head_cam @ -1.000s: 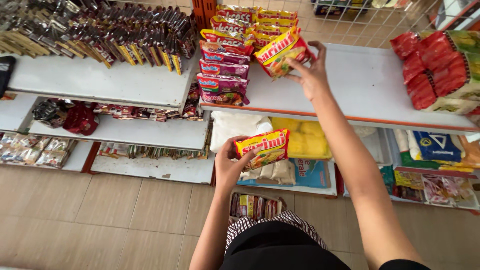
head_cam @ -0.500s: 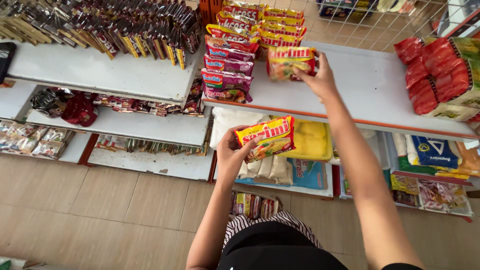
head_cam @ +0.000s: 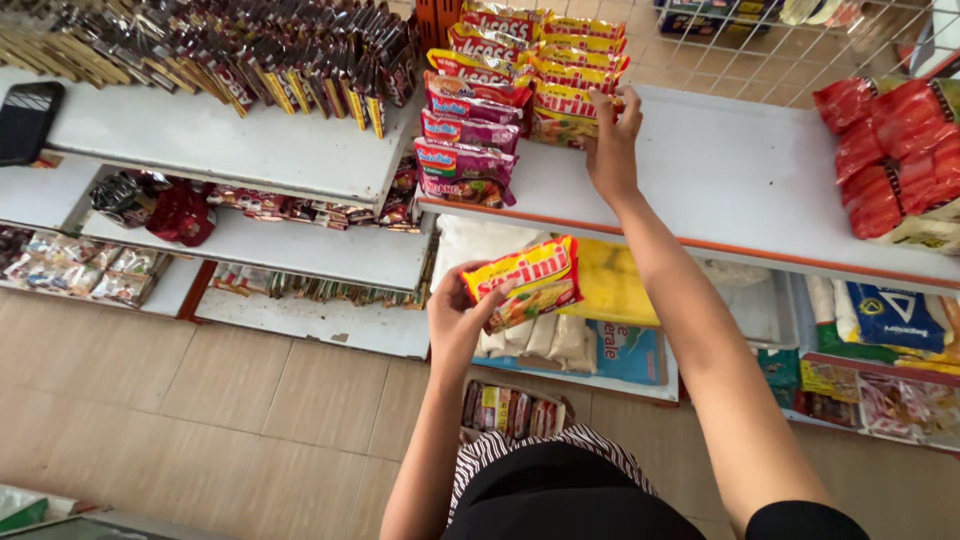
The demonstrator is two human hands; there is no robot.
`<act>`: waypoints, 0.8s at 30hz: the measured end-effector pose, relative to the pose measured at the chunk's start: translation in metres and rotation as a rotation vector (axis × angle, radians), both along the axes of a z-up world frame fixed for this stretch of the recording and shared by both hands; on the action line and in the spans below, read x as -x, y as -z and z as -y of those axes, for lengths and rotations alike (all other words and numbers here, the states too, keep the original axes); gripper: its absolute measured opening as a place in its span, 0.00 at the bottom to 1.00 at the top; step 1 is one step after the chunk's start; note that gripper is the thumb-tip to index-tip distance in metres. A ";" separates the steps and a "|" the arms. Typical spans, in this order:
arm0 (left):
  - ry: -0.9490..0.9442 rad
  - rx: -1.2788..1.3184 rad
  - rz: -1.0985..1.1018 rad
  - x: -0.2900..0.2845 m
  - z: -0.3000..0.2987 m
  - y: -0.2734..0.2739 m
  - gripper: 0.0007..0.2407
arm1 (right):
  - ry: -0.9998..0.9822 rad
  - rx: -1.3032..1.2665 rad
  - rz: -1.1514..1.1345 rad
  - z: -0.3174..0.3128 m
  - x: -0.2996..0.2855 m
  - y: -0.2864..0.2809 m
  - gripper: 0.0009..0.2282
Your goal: The person takes packets of instant noodles from a cardboard box on the floor and places them on a nearby shelf. The person handles multiple packets of different brands and flavors, arranging them in rows on the shelf.
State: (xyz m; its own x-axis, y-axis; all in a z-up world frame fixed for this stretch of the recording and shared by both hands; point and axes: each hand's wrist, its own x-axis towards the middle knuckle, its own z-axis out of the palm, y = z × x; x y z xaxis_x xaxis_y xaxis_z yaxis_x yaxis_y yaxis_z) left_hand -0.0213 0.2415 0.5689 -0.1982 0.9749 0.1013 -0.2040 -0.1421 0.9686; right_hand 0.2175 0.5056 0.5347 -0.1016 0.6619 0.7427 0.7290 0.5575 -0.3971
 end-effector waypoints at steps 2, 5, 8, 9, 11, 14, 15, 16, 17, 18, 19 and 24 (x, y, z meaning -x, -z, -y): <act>-0.014 0.028 0.028 0.002 0.002 0.003 0.17 | 0.005 0.046 0.013 -0.004 0.002 -0.002 0.37; -0.034 0.038 0.055 0.002 0.005 0.008 0.17 | -0.002 0.051 0.020 -0.002 0.002 0.002 0.36; -0.010 0.061 0.076 0.000 0.006 0.010 0.17 | -0.049 0.086 -0.044 -0.004 0.000 0.004 0.36; 0.001 0.067 0.064 -0.001 0.006 0.010 0.17 | -0.069 0.110 -0.077 -0.006 0.000 0.004 0.35; 0.024 0.088 0.038 -0.003 0.008 0.012 0.16 | -0.061 0.063 -0.067 -0.007 -0.001 0.006 0.36; 0.048 0.107 0.079 -0.008 0.006 0.014 0.17 | -0.039 0.060 -0.043 -0.010 0.000 0.008 0.38; 0.050 0.092 0.071 -0.009 0.005 0.014 0.17 | -0.029 0.073 -0.032 -0.011 -0.001 0.009 0.39; 0.052 0.076 0.062 -0.010 0.003 0.014 0.17 | -0.039 0.053 -0.015 -0.013 -0.001 0.010 0.40; 0.054 0.068 0.055 -0.010 0.004 0.015 0.17 | -0.049 0.039 0.003 -0.011 -0.002 0.014 0.42; 0.057 0.081 0.048 -0.010 0.006 0.015 0.16 | -0.060 0.025 0.020 -0.010 -0.002 0.018 0.44; 0.062 0.091 0.042 -0.010 0.006 0.015 0.16 | -0.038 0.041 -0.007 -0.011 -0.003 0.019 0.45; 0.064 0.048 0.041 -0.006 0.004 0.009 0.17 | 0.042 -0.048 -0.053 -0.004 -0.008 0.025 0.50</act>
State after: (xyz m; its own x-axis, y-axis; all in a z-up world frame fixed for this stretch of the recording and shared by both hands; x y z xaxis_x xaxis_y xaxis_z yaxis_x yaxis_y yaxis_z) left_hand -0.0151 0.2370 0.5600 -0.1379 0.9893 0.0471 -0.2511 -0.0809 0.9646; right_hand 0.2254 0.5092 0.5100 -0.0342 0.6284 0.7771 0.7313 0.5458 -0.4091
